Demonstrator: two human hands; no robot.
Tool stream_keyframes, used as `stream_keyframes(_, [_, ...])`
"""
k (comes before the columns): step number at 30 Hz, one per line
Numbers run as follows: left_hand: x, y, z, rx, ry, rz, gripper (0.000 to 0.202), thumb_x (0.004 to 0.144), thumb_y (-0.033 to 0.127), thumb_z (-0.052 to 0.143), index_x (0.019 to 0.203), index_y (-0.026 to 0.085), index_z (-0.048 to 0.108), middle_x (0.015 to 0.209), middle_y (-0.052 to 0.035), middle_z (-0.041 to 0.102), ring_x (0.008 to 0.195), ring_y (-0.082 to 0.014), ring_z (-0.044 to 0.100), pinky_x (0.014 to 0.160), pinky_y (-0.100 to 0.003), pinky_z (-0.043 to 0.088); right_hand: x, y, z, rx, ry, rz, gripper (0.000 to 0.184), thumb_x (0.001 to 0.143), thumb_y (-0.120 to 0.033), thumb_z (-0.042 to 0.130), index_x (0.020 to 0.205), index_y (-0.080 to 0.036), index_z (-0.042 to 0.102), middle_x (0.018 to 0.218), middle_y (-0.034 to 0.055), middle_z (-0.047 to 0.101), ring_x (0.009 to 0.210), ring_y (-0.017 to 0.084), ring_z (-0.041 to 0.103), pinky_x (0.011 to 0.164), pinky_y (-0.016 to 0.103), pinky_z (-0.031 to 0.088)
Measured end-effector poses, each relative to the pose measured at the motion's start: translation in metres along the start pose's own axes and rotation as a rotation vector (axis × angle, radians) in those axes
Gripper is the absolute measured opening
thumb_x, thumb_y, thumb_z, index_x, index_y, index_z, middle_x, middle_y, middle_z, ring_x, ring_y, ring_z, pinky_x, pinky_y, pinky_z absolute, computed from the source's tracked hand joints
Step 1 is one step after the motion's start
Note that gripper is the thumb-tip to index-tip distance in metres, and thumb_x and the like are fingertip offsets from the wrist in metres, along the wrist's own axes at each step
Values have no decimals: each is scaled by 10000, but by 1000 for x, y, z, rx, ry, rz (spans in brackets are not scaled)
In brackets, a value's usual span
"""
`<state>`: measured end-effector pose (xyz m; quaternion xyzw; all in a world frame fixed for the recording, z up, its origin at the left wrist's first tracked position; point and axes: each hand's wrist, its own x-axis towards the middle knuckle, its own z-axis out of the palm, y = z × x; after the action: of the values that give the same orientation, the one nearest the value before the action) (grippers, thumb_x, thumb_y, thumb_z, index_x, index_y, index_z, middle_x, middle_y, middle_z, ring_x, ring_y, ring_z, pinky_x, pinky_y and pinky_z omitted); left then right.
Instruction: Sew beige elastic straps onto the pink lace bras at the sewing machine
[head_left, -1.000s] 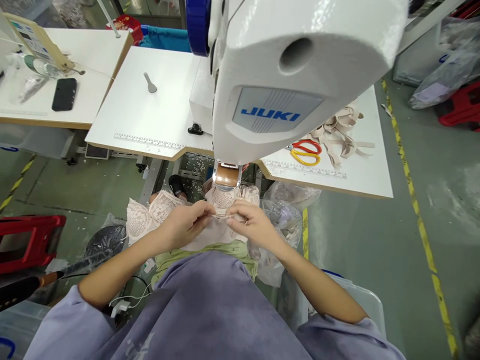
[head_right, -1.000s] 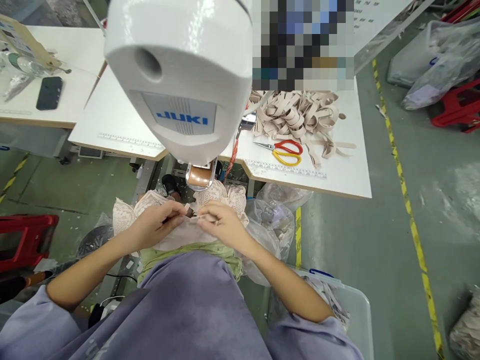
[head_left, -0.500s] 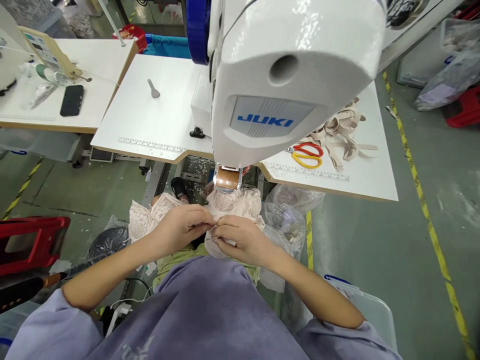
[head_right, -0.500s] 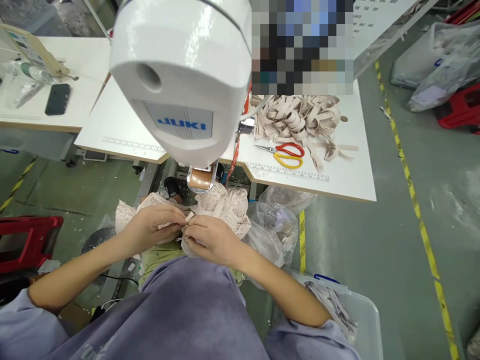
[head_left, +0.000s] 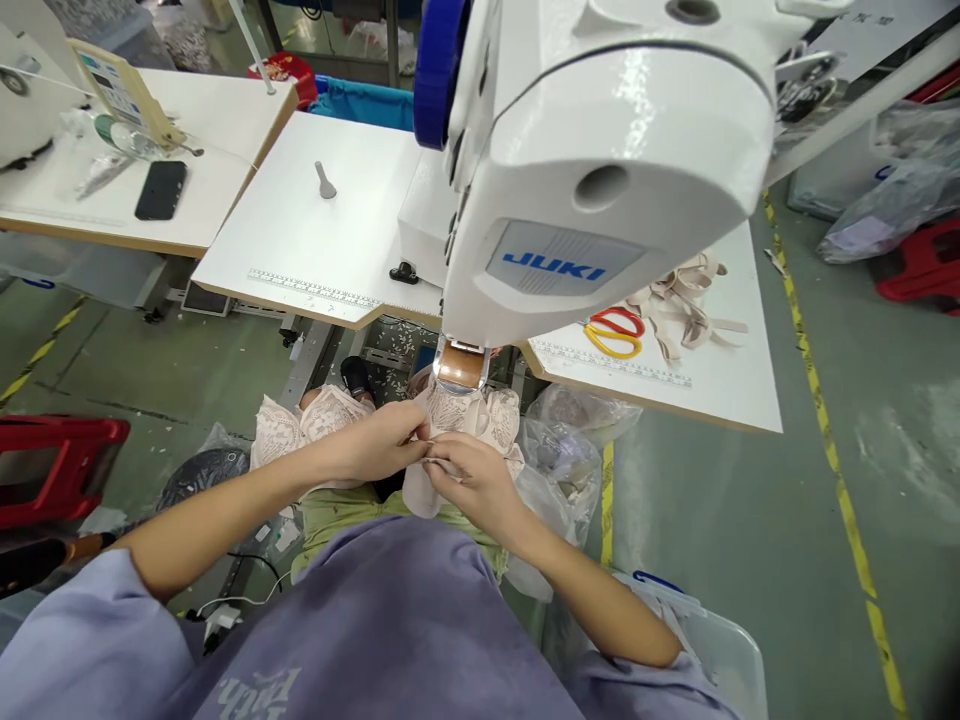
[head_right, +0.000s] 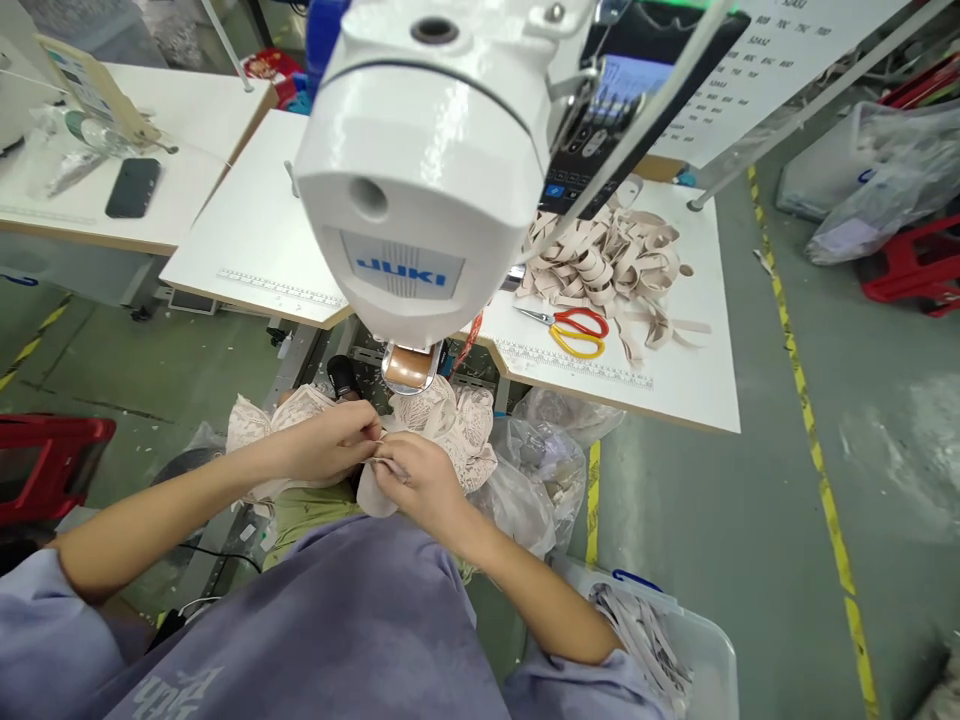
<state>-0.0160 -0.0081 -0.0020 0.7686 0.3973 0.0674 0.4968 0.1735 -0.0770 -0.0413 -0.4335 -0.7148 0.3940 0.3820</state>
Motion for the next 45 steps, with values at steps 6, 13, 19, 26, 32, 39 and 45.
stream_keyframes(6, [-6, 4, 36, -661, 302, 123, 170, 937, 338, 574, 879, 180, 553, 977, -73, 633, 913, -177, 614, 835, -317, 526, -2, -13, -6, 47, 136, -14, 101, 918, -189, 594, 927, -251, 673, 918, 18, 713, 863, 168, 678, 768, 306, 560])
stream_keyframes(13, [-16, 5, 31, -429, 402, 142, 149, 952, 306, 623, 958, 180, 704, 910, -59, 690, 836, -163, 648, 741, -274, 516, 3, -27, -15, -106, 99, -87, 137, 931, -148, 575, 969, -246, 663, 984, 38, 746, 916, 168, 707, 781, 301, 579])
stream_keyframes(19, [-13, 2, 26, -261, 503, 181, 118, 940, 264, 643, 862, 190, 692, 828, -30, 695, 771, -145, 638, 692, -255, 496, 7, -27, -14, -118, 108, -52, 137, 941, -156, 570, 980, -246, 665, 1024, 46, 750, 935, 168, 713, 800, 301, 590])
stream_keyframes(26, [-14, 7, 32, -230, 538, 180, 130, 973, 280, 595, 932, 197, 687, 893, -41, 697, 847, -163, 631, 779, -292, 499, 8, -19, -7, -210, 171, -142, 149, 947, -149, 534, 971, -240, 649, 994, 52, 749, 912, 172, 712, 789, 310, 593])
stream_keyframes(32, [-14, 9, 30, -209, 522, 174, 180, 983, 301, 572, 893, 188, 680, 850, -42, 670, 806, -163, 609, 736, -290, 478, 7, -18, -7, -113, 141, -57, 141, 920, -161, 557, 927, -238, 675, 969, 37, 747, 898, 164, 705, 795, 294, 579])
stream_keyframes(39, [-9, -2, 35, -340, 569, 199, 135, 958, 261, 623, 924, 175, 721, 870, -50, 706, 800, -152, 656, 710, -258, 522, 10, -15, -15, 12, 151, 131, 132, 903, -206, 609, 949, -245, 726, 863, -13, 737, 741, 135, 663, 680, 244, 511])
stream_keyframes(45, [-12, 6, 25, -4, 616, 357, 66, 926, 177, 663, 953, 172, 723, 799, -30, 720, 713, -118, 666, 630, -208, 504, 23, -14, -45, -206, 184, 174, 130, 945, -283, 594, 939, -234, 714, 797, -5, 704, 744, 153, 626, 698, 261, 439])
